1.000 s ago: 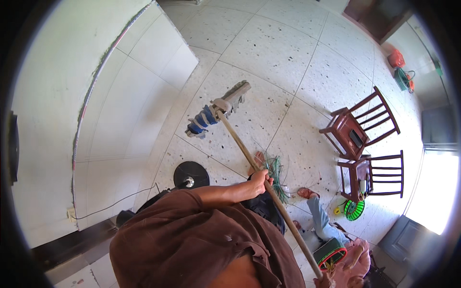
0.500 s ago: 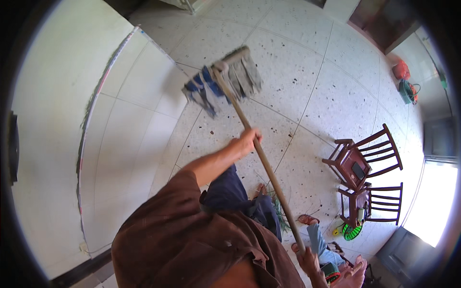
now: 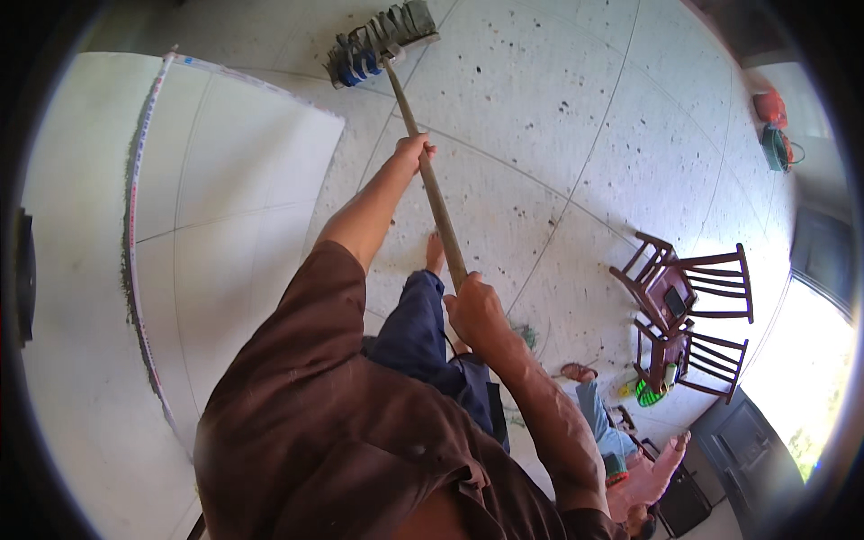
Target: The person sweeps the floor using a mop, moving chairs and an electric fan to clear the floor.
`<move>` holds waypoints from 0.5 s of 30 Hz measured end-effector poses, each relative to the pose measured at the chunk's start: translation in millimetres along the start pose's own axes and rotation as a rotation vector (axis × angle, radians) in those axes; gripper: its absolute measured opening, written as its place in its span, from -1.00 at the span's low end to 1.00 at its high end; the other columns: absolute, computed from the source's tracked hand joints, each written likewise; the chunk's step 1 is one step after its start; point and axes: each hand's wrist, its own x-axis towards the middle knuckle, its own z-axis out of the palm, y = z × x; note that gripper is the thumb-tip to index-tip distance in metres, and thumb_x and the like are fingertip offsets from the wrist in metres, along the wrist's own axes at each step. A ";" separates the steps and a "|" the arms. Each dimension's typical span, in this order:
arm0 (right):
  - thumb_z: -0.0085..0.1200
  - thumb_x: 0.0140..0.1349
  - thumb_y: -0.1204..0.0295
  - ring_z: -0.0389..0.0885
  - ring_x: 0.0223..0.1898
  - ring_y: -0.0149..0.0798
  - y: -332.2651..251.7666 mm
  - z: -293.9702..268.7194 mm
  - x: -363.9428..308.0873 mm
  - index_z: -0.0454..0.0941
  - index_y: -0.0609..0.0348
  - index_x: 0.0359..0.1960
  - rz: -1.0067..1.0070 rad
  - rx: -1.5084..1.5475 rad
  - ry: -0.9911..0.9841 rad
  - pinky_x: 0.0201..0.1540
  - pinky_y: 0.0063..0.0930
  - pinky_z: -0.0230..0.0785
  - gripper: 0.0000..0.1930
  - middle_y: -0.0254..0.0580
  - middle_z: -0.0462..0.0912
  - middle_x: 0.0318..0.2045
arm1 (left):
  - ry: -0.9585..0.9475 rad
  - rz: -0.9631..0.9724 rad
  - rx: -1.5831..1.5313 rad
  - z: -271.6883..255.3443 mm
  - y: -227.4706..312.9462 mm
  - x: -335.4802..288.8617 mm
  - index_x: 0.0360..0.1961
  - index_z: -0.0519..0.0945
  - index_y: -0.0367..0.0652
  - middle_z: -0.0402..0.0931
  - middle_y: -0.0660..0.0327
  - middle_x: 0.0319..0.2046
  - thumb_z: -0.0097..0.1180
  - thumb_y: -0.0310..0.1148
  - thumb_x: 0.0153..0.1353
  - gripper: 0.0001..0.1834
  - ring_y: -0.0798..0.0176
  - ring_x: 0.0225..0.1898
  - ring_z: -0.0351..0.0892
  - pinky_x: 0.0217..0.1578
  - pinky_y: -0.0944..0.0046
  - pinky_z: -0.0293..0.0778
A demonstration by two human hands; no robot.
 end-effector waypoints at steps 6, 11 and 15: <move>-0.01 0.04 0.47 0.49 -0.33 0.31 47.3 -4.8 -73.0 0.31 0.52 -0.32 0.087 -0.044 -0.166 -0.28 -0.03 0.39 -0.72 0.42 0.46 -0.45 | -0.137 -0.196 0.024 -26.4 -143.0 -39.2 -0.39 0.32 -0.30 0.37 0.08 -0.60 -0.02 -0.33 0.09 -0.77 0.04 -0.64 0.52 -0.68 0.11 0.53; -0.01 0.05 0.45 0.49 -0.32 0.32 133.8 -11.2 -169.2 0.26 0.49 -0.29 0.075 -0.172 -0.173 -0.27 0.00 0.37 -0.70 0.40 0.48 -0.46 | -0.197 -0.393 0.100 -8.9 -231.4 -149.8 -0.25 0.27 -0.28 0.38 0.05 -0.49 -0.07 -0.21 0.17 -0.67 0.00 -0.57 0.53 -0.56 0.03 0.59; 0.02 0.08 0.39 0.50 -0.34 0.29 184.9 -17.4 -252.2 0.25 0.47 -0.31 0.225 -0.261 -0.187 -0.28 0.00 0.35 -0.67 0.38 0.49 -0.50 | -0.317 -0.501 0.170 -1.2 -315.4 -214.3 -0.24 0.24 -0.28 0.38 0.05 -0.45 -0.12 -0.15 0.19 -0.64 -0.01 -0.55 0.54 -0.49 0.01 0.61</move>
